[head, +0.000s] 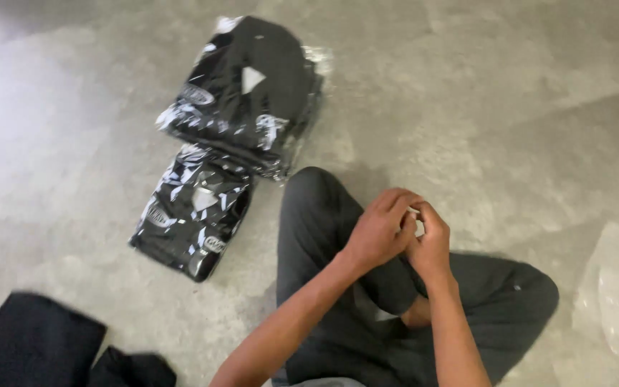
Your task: Folding black shirts and placing them into clear plastic bags for packaging.
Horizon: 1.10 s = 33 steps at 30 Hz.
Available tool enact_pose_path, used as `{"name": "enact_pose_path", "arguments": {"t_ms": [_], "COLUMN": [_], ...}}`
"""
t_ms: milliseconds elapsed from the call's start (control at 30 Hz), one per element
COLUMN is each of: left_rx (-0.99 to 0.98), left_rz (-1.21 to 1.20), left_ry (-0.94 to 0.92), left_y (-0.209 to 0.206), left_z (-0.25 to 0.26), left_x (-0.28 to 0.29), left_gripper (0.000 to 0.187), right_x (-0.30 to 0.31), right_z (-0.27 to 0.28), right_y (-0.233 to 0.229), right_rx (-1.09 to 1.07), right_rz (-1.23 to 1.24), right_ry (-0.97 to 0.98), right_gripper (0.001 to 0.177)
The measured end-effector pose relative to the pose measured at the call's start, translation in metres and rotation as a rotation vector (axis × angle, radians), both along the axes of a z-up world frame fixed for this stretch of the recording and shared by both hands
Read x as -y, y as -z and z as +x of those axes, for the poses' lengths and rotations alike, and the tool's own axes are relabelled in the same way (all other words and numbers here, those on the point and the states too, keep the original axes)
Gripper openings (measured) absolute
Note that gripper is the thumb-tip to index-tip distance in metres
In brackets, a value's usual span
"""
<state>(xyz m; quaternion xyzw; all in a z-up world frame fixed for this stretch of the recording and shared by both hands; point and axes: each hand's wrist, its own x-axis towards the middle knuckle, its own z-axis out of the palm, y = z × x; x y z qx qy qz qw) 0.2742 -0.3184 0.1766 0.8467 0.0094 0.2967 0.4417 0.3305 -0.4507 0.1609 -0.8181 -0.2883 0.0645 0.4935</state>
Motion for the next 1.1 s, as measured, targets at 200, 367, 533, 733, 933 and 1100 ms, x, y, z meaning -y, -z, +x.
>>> {"name": "enact_pose_path", "arguments": {"t_ms": [200, 367, 533, 733, 933, 1100], "left_rx": [-0.088, -0.107, -0.251, -0.487, -0.456, -0.897], "left_rz": [-0.077, -0.121, -0.130, -0.009, 0.589, 0.371], "left_ry": [0.482, 0.804, 1.134, 1.416, 1.486, 1.179], "left_y": [0.036, 0.035, 0.048, 0.094, 0.131, 0.123], "left_z": [0.014, -0.016, -0.075, -0.153, -0.191, -0.164], "left_x": [0.184, 0.323, 0.421, 0.486, 0.488, 0.483], "left_gripper": [0.038, 0.042, 0.049, 0.067, 0.078, 0.129], "right_x": [0.194, 0.323, 0.421, 0.491, 0.551, 0.569], "right_z": [-0.037, -0.109, -0.193, -0.292, -0.405, -0.466], "right_y": [0.047, 0.033, 0.036, 0.069, 0.144, 0.173], "right_rx": [0.146, 0.074, 0.009, -0.183, -0.751, -0.962], "right_rz": [-0.222, -0.186, -0.373, -0.450, -0.678, -0.772], "right_ry": [0.470, 0.777, 1.008, 1.247, 1.693, 1.789], "right_gripper": [0.014, 0.017, 0.021, 0.017, 0.044, 0.075]}}
